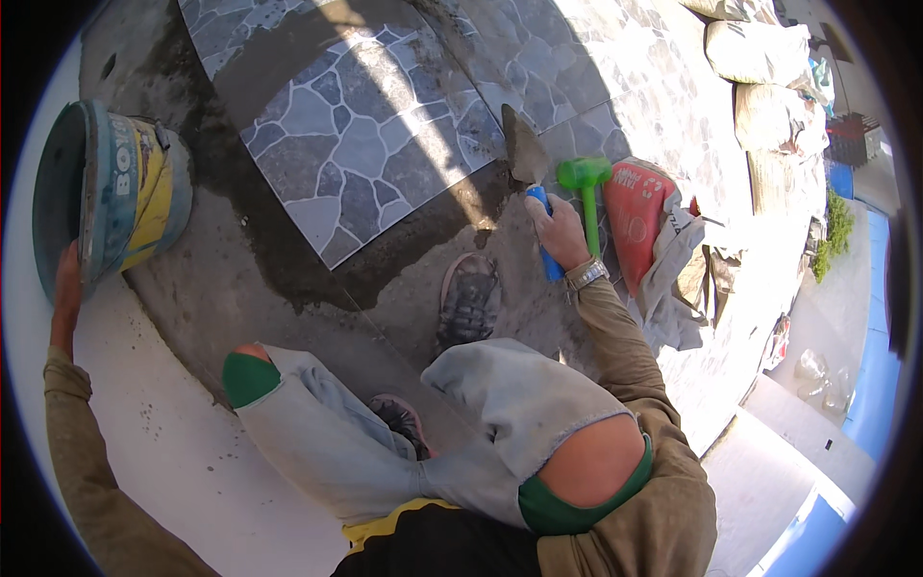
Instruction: Applying adhesive and securing tiles to a floor using a mallet and trowel.
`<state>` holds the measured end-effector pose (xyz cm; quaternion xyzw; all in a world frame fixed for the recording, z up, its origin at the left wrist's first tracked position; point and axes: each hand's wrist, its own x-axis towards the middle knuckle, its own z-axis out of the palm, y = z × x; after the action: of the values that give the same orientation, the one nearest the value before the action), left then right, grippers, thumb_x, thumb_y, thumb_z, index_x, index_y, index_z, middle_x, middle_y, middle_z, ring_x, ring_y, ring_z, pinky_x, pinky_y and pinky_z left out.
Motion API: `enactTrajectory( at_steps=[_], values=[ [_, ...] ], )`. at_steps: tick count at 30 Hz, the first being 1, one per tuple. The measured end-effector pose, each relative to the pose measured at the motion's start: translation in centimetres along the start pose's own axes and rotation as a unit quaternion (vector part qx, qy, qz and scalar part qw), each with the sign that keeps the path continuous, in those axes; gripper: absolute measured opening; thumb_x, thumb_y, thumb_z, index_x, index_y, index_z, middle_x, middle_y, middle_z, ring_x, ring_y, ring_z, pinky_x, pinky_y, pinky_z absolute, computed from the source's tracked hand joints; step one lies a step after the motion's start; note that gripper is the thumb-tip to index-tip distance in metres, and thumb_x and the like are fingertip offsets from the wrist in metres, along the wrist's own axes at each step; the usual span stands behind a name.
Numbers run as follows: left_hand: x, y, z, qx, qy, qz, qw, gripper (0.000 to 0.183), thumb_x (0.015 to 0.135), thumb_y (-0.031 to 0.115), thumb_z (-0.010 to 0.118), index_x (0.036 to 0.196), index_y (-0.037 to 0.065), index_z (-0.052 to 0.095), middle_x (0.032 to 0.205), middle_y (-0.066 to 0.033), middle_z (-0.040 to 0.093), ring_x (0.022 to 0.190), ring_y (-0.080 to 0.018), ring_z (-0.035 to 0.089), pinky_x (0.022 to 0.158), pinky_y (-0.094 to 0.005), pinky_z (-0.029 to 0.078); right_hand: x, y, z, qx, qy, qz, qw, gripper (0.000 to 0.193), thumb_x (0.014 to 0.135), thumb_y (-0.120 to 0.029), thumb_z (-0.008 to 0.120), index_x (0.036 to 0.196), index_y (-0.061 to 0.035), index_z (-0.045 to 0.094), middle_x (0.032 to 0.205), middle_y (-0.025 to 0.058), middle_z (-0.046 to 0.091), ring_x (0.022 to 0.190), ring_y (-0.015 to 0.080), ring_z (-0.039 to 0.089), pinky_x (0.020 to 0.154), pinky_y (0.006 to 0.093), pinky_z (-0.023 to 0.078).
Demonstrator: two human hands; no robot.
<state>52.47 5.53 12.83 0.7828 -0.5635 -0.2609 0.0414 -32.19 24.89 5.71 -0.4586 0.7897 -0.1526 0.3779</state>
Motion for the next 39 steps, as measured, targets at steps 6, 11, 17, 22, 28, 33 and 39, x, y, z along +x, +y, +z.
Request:
enactTrajectory(
  at_steps=[6,11,17,22,28,33,39],
  values=[
    [0.1,-0.4,-0.4,0.011,-0.004,0.021,1.0,0.067,0.106,0.049,0.032,0.147,-0.003,0.045,0.148,-0.0162,0.048,0.138,-0.027,0.044,0.114,-0.0357,0.031,-0.7,-1.1,0.1,0.037,-0.058,0.027,0.997,0.04,0.099,-0.036,0.058,0.089,0.0026,0.058,0.068,0.0124,0.063,0.05,0.0231,0.065,0.049,0.0378,0.051],
    [-0.1,-0.3,-0.1,-0.005,0.003,0.047,0.999,0.059,0.106,0.044,0.034,0.142,-0.001,0.051,0.137,-0.0177,0.055,0.129,-0.029,0.05,0.111,-0.0353,0.035,-1.8,-0.4,2.2,0.202,-0.011,0.103,0.974,0.037,0.101,-0.037,0.055,0.094,-0.0005,0.057,0.069,0.0076,0.059,0.047,0.0185,0.06,0.044,0.0335,0.048],
    [-1.2,0.2,-0.4,0.19,0.004,0.169,0.967,0.039,0.102,0.014,0.038,0.135,-0.001,0.054,0.127,-0.0216,0.059,0.12,-0.0359,0.055,0.104,-0.0411,0.042,3.9,-3.7,4.0,0.291,-0.009,0.127,0.948,0.038,0.1,-0.039,0.054,0.097,-0.0016,0.057,0.069,0.0075,0.057,0.047,0.0177,0.058,0.041,0.0323,0.046],
    [-3.3,3.4,0.7,0.291,0.017,0.192,0.937,0.037,0.099,0.011,0.044,0.132,0.0,0.055,0.123,-0.0225,0.06,0.115,-0.037,0.057,0.099,-0.0422,0.046,15.1,-9.8,4.9,0.315,-0.011,0.094,0.944,0.042,0.093,-0.034,0.057,0.078,0.0046,0.057,0.065,0.0133,0.06,0.049,0.0264,0.063,0.041,0.0404,0.05],
    [-5.8,7.2,0.5,0.216,-0.006,0.162,0.963,0.036,0.097,0.008,0.047,0.13,-0.002,0.057,0.123,-0.0228,0.061,0.114,-0.0384,0.058,0.098,-0.0419,0.047,25.8,-18.7,7.6,0.252,-0.036,0.033,0.967,0.041,0.091,-0.034,0.057,0.092,0.0064,0.061,0.072,0.0201,0.066,0.061,0.0334,0.07,0.052,0.047,0.055],
    [-5.1,7.1,0.8,0.291,0.014,0.217,0.932,0.035,0.098,0.008,0.048,0.13,-0.004,0.056,0.123,-0.0256,0.06,0.114,-0.0397,0.058,0.099,-0.042,0.047,34.5,-18.3,3.7,-0.309,-0.026,-0.375,0.874,0.043,0.091,-0.038,0.054,0.105,0.0,0.066,0.093,0.0279,0.07,0.078,0.0409,0.071,0.077,0.0467,0.057],
    [-4.9,8.5,0.8,0.268,0.011,0.22,0.938,0.035,0.098,0.008,0.047,0.129,-0.004,0.057,0.123,-0.0264,0.06,0.113,-0.0404,0.058,0.098,-0.0428,0.047,37.3,-16.5,4.3,-0.301,0.013,-0.246,0.921,0.056,0.089,-0.049,0.053,0.115,-0.0019,0.07,0.113,0.032,0.067,0.106,0.0465,0.065,0.094,0.048,0.051]
  ],
)
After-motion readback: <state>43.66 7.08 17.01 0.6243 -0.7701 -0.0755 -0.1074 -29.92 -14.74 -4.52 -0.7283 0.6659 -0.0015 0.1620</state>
